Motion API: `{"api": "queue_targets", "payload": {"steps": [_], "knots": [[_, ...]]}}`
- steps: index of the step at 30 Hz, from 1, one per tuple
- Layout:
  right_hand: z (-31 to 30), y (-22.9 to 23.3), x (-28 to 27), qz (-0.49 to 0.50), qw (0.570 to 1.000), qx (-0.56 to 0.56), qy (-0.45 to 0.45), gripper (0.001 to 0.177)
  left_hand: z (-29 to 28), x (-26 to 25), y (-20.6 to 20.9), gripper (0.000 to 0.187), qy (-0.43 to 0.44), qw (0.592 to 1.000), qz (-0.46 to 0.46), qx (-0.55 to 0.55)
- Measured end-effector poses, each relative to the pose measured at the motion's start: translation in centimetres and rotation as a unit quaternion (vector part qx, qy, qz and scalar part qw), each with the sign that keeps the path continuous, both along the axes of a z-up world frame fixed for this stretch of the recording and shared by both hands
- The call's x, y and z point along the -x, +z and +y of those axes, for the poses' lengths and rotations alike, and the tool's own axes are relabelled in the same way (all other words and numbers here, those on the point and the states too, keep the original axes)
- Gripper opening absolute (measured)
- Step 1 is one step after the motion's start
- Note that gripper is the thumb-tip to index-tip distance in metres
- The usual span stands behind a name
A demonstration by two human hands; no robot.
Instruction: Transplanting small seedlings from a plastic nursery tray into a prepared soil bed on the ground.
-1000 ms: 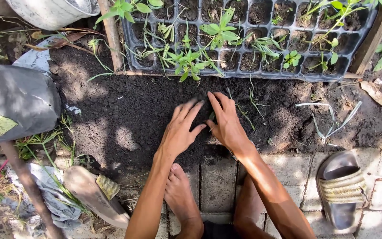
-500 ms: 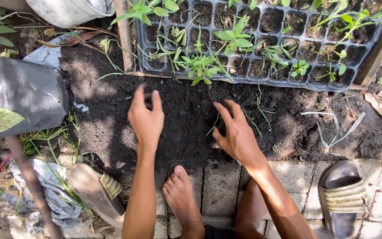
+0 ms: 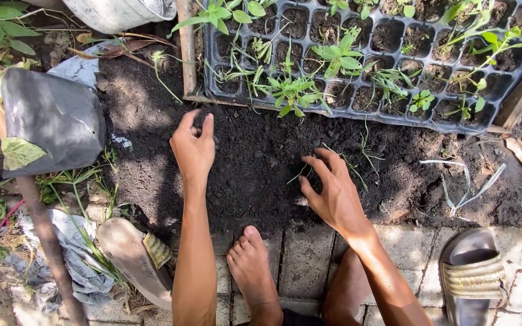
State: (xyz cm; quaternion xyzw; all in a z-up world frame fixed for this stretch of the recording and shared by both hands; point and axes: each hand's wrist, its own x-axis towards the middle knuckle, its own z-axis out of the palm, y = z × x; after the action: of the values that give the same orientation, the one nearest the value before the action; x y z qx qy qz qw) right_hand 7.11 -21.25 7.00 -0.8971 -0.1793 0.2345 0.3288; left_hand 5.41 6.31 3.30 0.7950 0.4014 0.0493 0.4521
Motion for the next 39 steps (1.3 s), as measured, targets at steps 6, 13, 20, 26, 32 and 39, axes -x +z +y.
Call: {"api": "queue_targets", "payload": {"steps": [6, 13, 20, 26, 32, 39], "knots": [[0.4, 1.4, -0.3, -0.061, 0.993, -0.080, -0.055, 0.024, -2.5, 3.5, 1.9, 0.027, -0.019, 0.973, -0.051, 0.224], [2.9, 4.0, -0.4, -0.013, 0.983, -0.182, -0.008, 0.026, -1.7, 2.6, 6.4, 0.041, -0.182, 0.961, 0.134, 0.156], [3.3, 3.0, 1.6, 0.051, 0.989, -0.137, 0.023, 0.026, 1.8, -1.3, -0.1, 0.040, -0.022, 0.985, 0.130, -0.106], [2.6, 4.3, 1.3, 0.045, 0.988, -0.147, 0.006, 0.021, 1.7, -0.7, -1.2, 0.013, -0.004, 0.975, 0.063, -0.213], [2.2, 2.9, 0.3, 0.038, 0.980, -0.193, -0.017, 0.021, -0.1, 1.7, 5.2, 0.009, -0.063, 0.966, -0.125, -0.218], [6.2, 0.2, -1.1, 0.214, 0.961, -0.169, -0.047, 0.043, -5.5, 4.8, 3.7, 0.014, -0.144, 0.981, -0.127, 0.040]]}}
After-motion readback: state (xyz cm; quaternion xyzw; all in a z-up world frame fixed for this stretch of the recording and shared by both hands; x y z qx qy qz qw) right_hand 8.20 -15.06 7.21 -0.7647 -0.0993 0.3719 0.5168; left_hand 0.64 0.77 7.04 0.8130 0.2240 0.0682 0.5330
